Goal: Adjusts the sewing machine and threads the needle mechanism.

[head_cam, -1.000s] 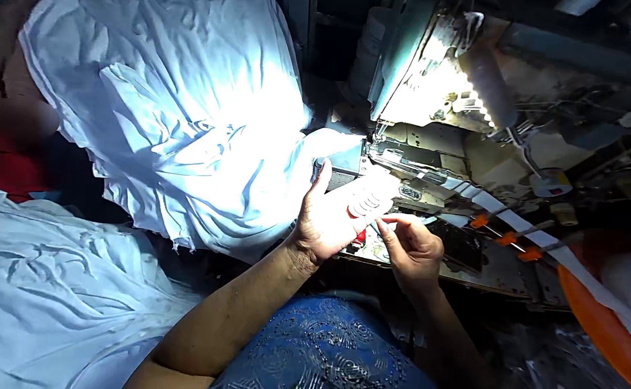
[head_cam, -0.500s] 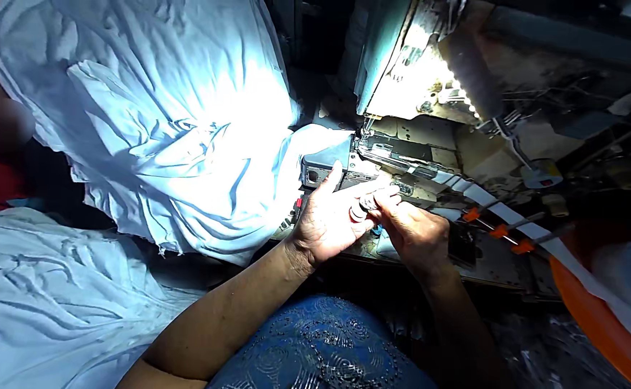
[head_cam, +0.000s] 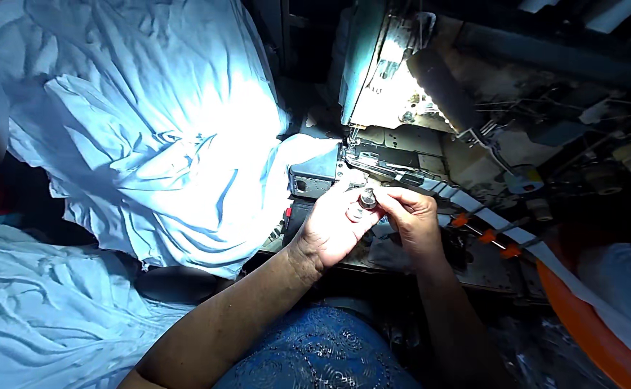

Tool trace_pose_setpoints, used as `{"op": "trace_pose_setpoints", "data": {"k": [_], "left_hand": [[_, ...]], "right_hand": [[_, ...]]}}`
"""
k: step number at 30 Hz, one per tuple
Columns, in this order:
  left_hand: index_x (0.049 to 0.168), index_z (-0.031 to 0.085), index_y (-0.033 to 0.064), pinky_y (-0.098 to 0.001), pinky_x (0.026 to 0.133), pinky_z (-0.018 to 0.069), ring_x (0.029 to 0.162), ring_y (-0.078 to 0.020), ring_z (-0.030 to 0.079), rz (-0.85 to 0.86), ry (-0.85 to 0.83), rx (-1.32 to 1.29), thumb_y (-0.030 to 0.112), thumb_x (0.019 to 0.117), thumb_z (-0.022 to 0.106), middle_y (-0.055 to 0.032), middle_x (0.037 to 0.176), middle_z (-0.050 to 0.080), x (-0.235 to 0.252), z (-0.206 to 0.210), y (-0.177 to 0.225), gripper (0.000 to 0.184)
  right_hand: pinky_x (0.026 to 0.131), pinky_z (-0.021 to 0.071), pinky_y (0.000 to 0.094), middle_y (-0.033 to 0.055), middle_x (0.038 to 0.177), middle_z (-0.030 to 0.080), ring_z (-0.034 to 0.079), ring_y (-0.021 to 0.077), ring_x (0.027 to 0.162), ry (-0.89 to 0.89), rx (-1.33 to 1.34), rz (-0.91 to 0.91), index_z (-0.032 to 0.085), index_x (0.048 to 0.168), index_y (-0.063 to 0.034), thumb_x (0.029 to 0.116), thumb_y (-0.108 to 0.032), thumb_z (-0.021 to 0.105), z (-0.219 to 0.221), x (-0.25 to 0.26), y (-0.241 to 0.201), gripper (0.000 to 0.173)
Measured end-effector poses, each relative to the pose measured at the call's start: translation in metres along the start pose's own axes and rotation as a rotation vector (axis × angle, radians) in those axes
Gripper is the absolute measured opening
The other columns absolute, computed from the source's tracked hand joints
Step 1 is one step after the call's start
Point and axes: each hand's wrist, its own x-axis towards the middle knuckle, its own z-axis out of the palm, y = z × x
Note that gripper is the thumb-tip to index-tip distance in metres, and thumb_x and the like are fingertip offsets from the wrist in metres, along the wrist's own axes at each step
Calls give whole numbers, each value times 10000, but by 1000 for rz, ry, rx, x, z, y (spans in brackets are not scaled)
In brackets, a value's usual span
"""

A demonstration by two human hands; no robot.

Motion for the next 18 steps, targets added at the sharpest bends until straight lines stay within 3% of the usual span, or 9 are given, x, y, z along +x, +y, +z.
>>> {"op": "trace_pose_setpoints", "data": {"k": [2, 8, 10, 14, 15, 16, 18], "left_hand": [[1277, 529, 23, -405, 956, 575, 1046, -280, 692, 27, 29, 19, 238, 1125, 302, -171, 1114, 658, 1, 3, 0, 348], [1293, 515, 29, -411, 954, 573, 1048, -276, 681, 41, 29, -5, 187, 1112, 337, -168, 1134, 638, 4, 1, 2, 299], [1243, 538, 32, -414, 942, 579, 1022, -271, 686, 40, 27, -6, 213, 1117, 320, -156, 1094, 644, 6, 0, 3, 309], [1157, 602, 11, -415, 980, 557, 1036, -269, 686, 68, -5, 45, 134, 1092, 361, -159, 1081, 670, 8, -3, 6, 279], [1125, 623, 20, -375, 934, 576, 971, -234, 695, 60, 35, 78, 142, 1088, 396, -133, 1027, 674, 9, -3, 7, 261], [1076, 628, 39, -309, 824, 600, 851, -181, 691, 40, 103, 111, 153, 1081, 422, -95, 936, 656, 11, -1, 7, 235], [1009, 622, 62, -214, 639, 566, 677, -111, 633, -15, 186, 158, 165, 1076, 447, -46, 809, 601, 16, 2, 7, 214]], "right_hand": [[476, 417, 129, -28, 714, 703, 491, -38, 501, 15, 110, 97, 786, 910, -45, 931, 33, 653, 1, 3, -1, 155], [424, 336, 122, -4, 634, 640, 417, -35, 450, 49, 335, 261, 771, 876, -43, 980, 21, 575, 1, 7, -6, 230], [415, 317, 120, -10, 607, 610, 401, -36, 443, 67, 378, 302, 767, 881, -37, 996, 21, 544, 2, 8, -9, 257], [412, 312, 117, -31, 572, 556, 389, -33, 435, 102, 421, 321, 742, 851, -38, 1013, 24, 494, 5, 8, -14, 302], [412, 316, 116, -34, 572, 554, 390, -35, 434, 109, 411, 310, 738, 854, -40, 1012, 28, 495, 7, 8, -14, 297], [413, 318, 117, -35, 580, 558, 389, -35, 436, 120, 385, 292, 744, 871, -42, 1006, 34, 505, 7, 9, -13, 285], [420, 326, 126, -30, 600, 579, 395, -29, 445, 146, 326, 228, 759, 904, -48, 991, 34, 551, 10, 10, -9, 240]]}}
